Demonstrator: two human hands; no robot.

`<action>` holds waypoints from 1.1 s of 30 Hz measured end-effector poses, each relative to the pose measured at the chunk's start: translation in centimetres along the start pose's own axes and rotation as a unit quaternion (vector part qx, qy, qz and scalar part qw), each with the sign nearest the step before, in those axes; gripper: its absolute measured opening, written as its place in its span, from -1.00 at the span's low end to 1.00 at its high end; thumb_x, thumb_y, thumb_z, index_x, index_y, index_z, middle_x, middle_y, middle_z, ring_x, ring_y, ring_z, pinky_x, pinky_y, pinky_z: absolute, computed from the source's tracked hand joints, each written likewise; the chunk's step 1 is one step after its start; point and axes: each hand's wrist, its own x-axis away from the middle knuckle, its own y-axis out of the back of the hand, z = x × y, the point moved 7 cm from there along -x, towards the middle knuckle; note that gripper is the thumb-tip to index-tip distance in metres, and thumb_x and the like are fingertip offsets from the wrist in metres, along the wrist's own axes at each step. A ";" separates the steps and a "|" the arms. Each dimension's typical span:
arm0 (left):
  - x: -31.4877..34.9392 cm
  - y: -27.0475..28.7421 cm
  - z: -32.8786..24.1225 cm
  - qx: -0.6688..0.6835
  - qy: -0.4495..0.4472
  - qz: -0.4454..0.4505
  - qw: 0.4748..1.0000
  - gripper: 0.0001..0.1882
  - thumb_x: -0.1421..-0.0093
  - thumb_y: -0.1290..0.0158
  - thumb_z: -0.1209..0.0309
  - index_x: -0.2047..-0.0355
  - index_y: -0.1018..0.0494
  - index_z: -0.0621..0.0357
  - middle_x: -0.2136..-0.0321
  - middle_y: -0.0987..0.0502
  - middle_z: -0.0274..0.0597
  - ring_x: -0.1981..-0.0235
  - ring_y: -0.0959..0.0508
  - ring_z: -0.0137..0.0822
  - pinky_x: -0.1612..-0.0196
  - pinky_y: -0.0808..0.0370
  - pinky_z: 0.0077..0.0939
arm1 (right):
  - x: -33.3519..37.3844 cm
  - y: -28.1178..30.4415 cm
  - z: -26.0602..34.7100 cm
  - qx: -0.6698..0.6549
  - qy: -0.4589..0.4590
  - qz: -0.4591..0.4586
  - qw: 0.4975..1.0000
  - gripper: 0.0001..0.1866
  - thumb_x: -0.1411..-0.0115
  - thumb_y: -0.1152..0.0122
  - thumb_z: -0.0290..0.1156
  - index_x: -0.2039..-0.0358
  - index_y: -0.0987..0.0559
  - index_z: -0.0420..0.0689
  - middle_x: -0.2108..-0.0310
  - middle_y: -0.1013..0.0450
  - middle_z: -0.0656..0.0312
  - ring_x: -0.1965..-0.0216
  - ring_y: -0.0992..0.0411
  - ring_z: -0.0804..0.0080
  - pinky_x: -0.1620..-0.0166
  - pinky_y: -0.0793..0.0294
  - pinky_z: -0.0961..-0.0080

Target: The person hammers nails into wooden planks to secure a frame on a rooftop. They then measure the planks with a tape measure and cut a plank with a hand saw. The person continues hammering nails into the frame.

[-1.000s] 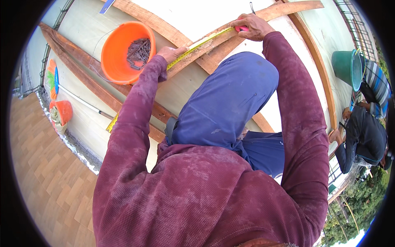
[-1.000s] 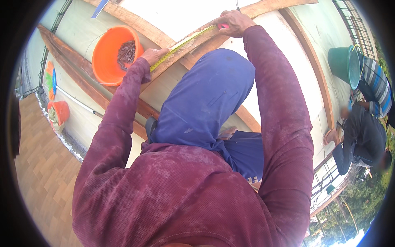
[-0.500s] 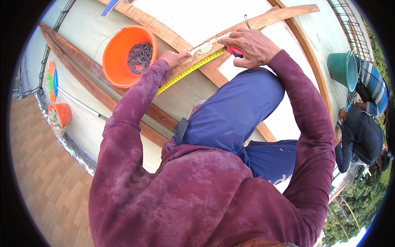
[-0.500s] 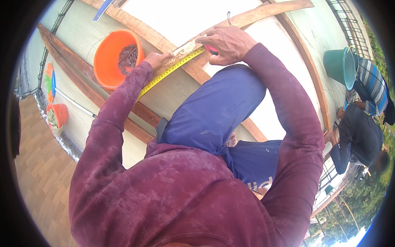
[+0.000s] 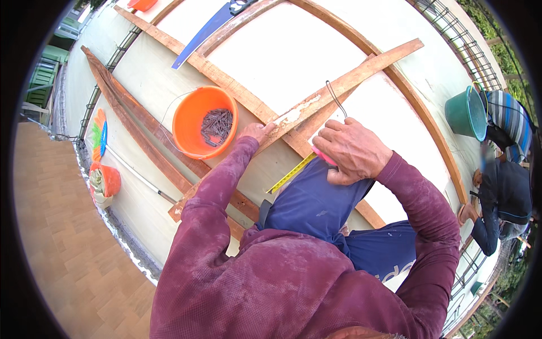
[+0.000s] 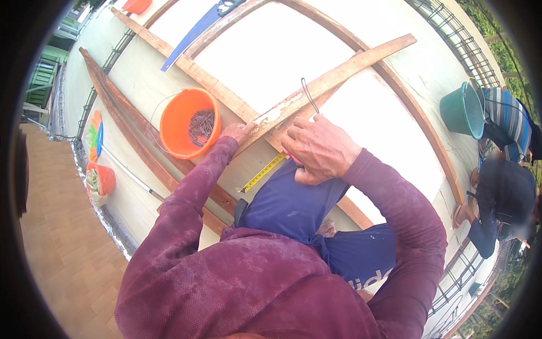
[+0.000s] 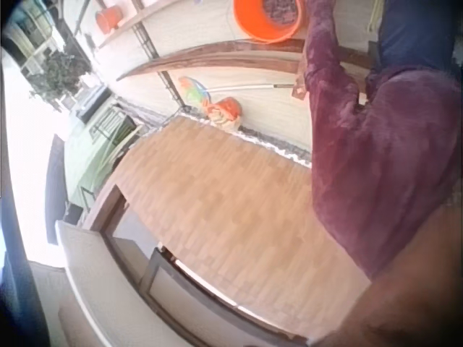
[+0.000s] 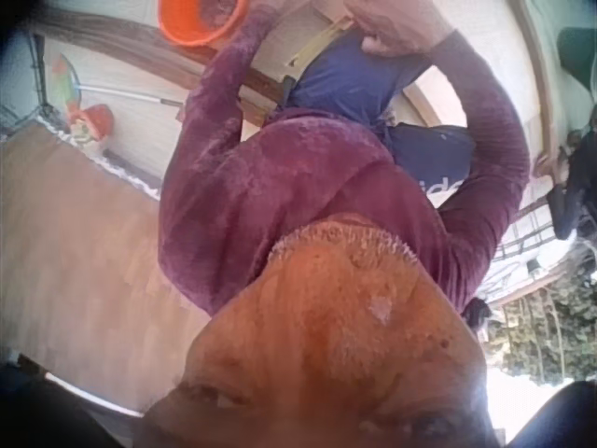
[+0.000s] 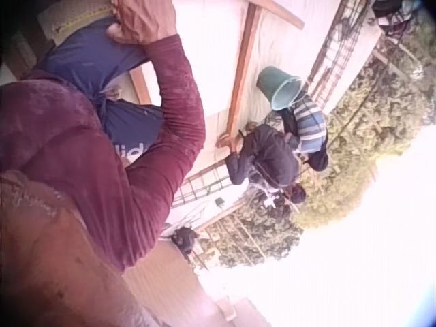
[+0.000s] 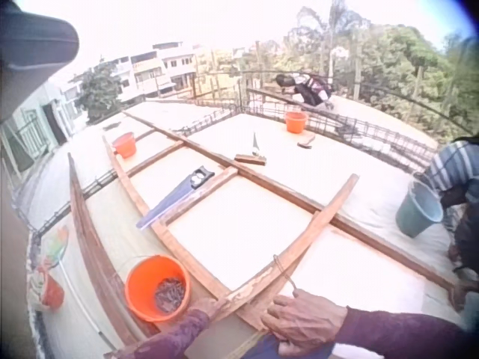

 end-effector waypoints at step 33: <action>0.0 -0.1 0.4 0.027 -0.011 -0.011 1.000 -0.50 -0.23 0.04 -0.09 0.25 -0.67 0.02 0.14 -0.66 0.01 0.03 -0.62 0.09 -0.02 -0.52 -0.05 | 32.7 -32.6 -20.9 -0.503 -0.599 -0.304 0.544 -0.35 -0.24 -0.18 -0.22 -0.25 -0.33 -0.32 0.05 -0.51 -0.09 -0.03 -0.48 0.01 -0.09 -0.47 0.17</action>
